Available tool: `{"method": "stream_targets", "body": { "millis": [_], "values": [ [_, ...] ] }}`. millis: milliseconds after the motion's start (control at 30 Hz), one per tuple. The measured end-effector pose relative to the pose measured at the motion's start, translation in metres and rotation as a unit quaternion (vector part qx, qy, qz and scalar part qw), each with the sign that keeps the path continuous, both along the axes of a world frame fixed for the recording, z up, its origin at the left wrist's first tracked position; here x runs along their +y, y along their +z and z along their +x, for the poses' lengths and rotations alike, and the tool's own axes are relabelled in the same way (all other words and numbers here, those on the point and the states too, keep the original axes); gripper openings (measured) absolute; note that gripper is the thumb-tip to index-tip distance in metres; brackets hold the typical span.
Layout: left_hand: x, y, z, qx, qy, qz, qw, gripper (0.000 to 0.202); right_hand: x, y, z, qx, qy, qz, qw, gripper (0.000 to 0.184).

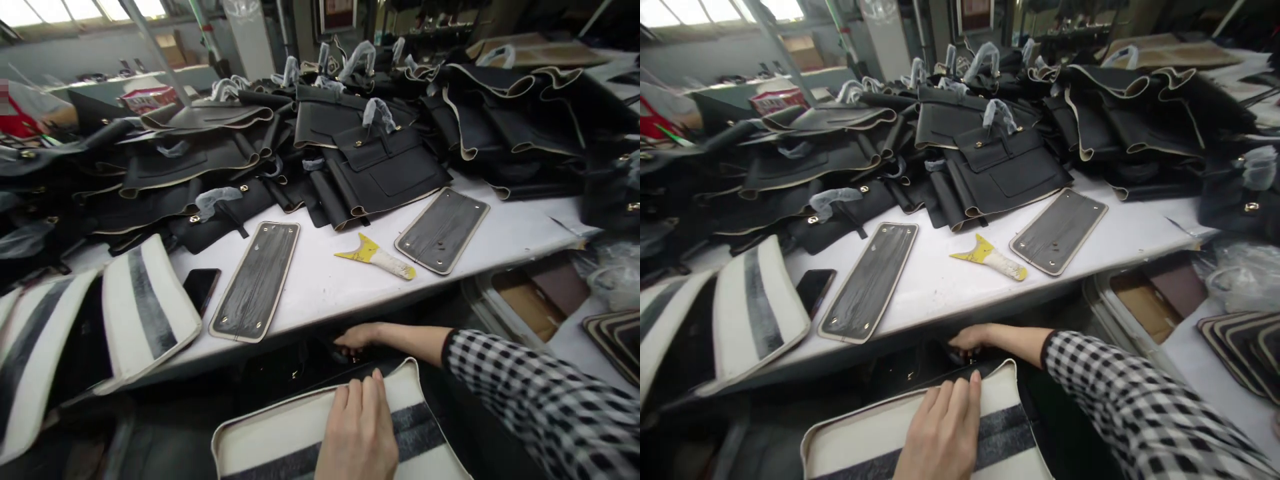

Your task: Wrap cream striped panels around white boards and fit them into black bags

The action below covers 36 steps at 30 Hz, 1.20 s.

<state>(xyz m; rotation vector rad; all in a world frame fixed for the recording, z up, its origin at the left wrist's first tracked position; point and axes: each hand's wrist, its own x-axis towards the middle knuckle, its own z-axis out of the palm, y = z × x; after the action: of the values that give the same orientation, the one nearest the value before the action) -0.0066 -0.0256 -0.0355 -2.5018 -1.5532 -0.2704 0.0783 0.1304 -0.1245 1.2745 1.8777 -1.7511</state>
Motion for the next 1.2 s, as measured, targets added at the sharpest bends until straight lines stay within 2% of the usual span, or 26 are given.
{"method": "stream_targets", "body": {
  "millis": [100, 200, 267, 333, 433, 533, 633, 700, 833, 933, 1033, 1200],
  "values": [
    [-0.002, 0.001, 0.007, -0.011, 0.017, -0.007, 1.0, 0.042, 0.001, 0.034, -0.011, -0.005, 0.052, -0.007, 0.999, 0.062],
    [-0.002, 0.006, 0.006, -0.035, 0.023, -0.034, 0.999, 0.031, -0.015, 0.056, -0.018, -0.004, 0.074, 0.07, 0.995, 0.071],
    [-0.002, 0.014, -0.004, -0.079, 0.021, -0.074, 0.994, 0.019, -0.026, 0.061, -0.018, -0.011, 0.098, 0.126, 0.987, 0.071],
    [-0.003, 0.026, -0.021, -0.124, 0.03, -0.101, 0.987, 0.014, -0.033, 0.063, -0.015, -0.005, 0.131, 0.172, 0.976, 0.064],
    [-0.005, 0.044, -0.055, -0.168, 0.108, -0.117, 0.973, 0.013, -0.038, 0.067, -0.011, 0.022, 0.171, 0.23, 0.958, 0.051],
    [-0.003, 0.054, -0.085, -0.194, 0.16, -0.179, 0.951, 0.014, -0.042, 0.073, -0.011, 0.03, 0.193, 0.27, 0.943, 0.056],
    [0.006, 0.052, -0.1, -0.211, 0.154, -0.268, 0.927, 0.009, -0.047, 0.077, -0.012, 0.018, 0.204, 0.309, 0.929, 0.059],
    [0.011, 0.048, -0.102, -0.226, 0.152, -0.3, 0.914, 0.008, -0.05, 0.078, -0.013, 0.008, 0.216, 0.334, 0.917, 0.055],
    [0.011, 0.043, -0.1, -0.247, 0.146, -0.298, 0.911, 0.005, -0.052, 0.081, -0.014, -0.004, 0.254, 0.369, 0.894, 0.044],
    [0.005, 0.044, -0.107, -0.258, 0.129, -0.273, 0.918, 0.009, -0.054, 0.085, -0.018, -0.014, 0.282, 0.378, 0.882, 0.046],
    [-0.001, 0.046, -0.126, -0.267, 0.12, -0.277, 0.915, 0.014, -0.057, 0.089, -0.025, -0.023, 0.297, 0.383, 0.874, 0.054],
    [-0.011, 0.041, -0.173, -0.34, 0.163, -0.327, 0.867, 0.016, -0.067, 0.093, -0.039, -0.027, 0.304, 0.387, 0.87, 0.055]
  ]
}}
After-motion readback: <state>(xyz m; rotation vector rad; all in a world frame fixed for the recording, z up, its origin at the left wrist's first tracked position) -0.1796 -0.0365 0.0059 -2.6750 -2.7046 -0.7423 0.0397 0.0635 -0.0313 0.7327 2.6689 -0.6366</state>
